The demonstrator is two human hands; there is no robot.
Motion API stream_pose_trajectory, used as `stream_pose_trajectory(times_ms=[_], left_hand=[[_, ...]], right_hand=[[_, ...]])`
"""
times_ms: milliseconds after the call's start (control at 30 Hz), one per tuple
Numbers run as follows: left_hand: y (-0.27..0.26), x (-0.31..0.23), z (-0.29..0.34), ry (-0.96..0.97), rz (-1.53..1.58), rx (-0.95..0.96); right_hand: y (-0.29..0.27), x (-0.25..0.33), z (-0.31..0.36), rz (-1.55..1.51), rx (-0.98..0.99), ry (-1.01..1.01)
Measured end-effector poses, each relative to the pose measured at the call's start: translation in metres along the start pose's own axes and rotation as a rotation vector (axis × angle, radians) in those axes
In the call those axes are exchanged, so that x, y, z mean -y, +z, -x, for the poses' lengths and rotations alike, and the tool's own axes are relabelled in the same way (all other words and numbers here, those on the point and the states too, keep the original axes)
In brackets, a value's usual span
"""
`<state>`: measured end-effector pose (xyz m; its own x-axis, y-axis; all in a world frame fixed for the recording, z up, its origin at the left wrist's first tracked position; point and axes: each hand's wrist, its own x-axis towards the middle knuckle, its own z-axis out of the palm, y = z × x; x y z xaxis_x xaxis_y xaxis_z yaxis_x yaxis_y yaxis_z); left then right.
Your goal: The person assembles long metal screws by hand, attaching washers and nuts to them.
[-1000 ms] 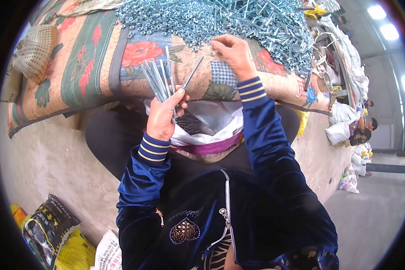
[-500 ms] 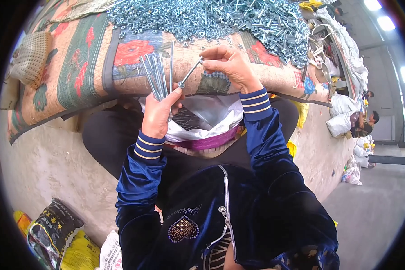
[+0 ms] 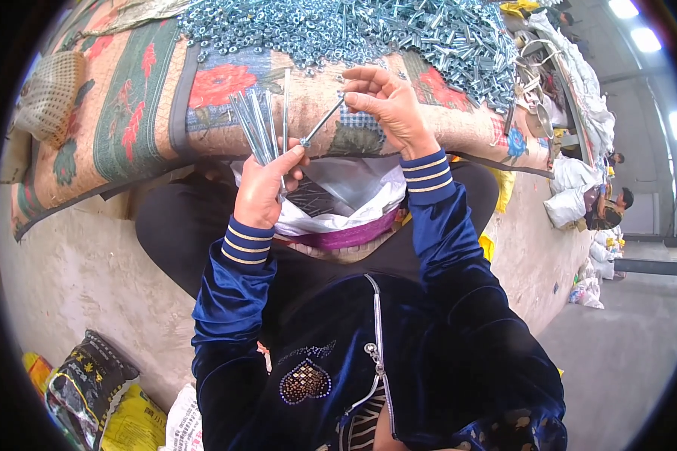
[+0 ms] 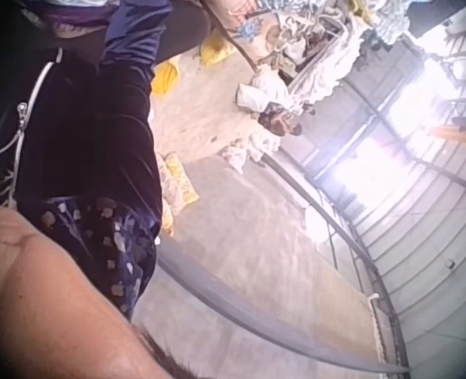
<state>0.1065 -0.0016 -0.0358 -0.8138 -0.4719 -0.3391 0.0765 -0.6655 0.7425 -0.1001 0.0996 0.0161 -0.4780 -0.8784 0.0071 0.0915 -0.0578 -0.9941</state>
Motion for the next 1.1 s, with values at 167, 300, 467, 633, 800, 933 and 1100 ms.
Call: stream_pose_trajectory(times_ms=[167, 300, 467, 633, 800, 933, 1100], left_hand=[[0.005, 0.001, 0.000, -0.014, 0.110, 0.052], [0.011, -0.002, 0.004, 0.078, 0.171, 0.011], [0.007, -0.008, 0.007, 0.066, -0.100, -0.068], [0.002, -0.003, 0.004, -0.112, -0.008, 0.123], [0.011, -0.004, 0.010, 0.057, -0.130, 0.005], [0.012, 0.002, 0.011, 0.240, -0.250, -0.094], [0.015, -0.001, 0.013, 0.275, -0.268, -0.100]], right_hand=[[0.026, -0.017, 0.012, -0.090, -0.041, 0.018], [0.059, -0.014, 0.028, -0.064, 0.046, 0.166], [0.042, -0.001, 0.023, 0.039, 0.017, 0.087], [0.032, 0.003, 0.024, -0.006, 0.095, 0.091], [0.037, 0.005, 0.021, -0.008, -0.049, -0.021], [0.025, 0.010, 0.014, 0.658, -0.071, 0.224], [0.041, 0.000, 0.011, 0.095, -0.127, -0.145]])
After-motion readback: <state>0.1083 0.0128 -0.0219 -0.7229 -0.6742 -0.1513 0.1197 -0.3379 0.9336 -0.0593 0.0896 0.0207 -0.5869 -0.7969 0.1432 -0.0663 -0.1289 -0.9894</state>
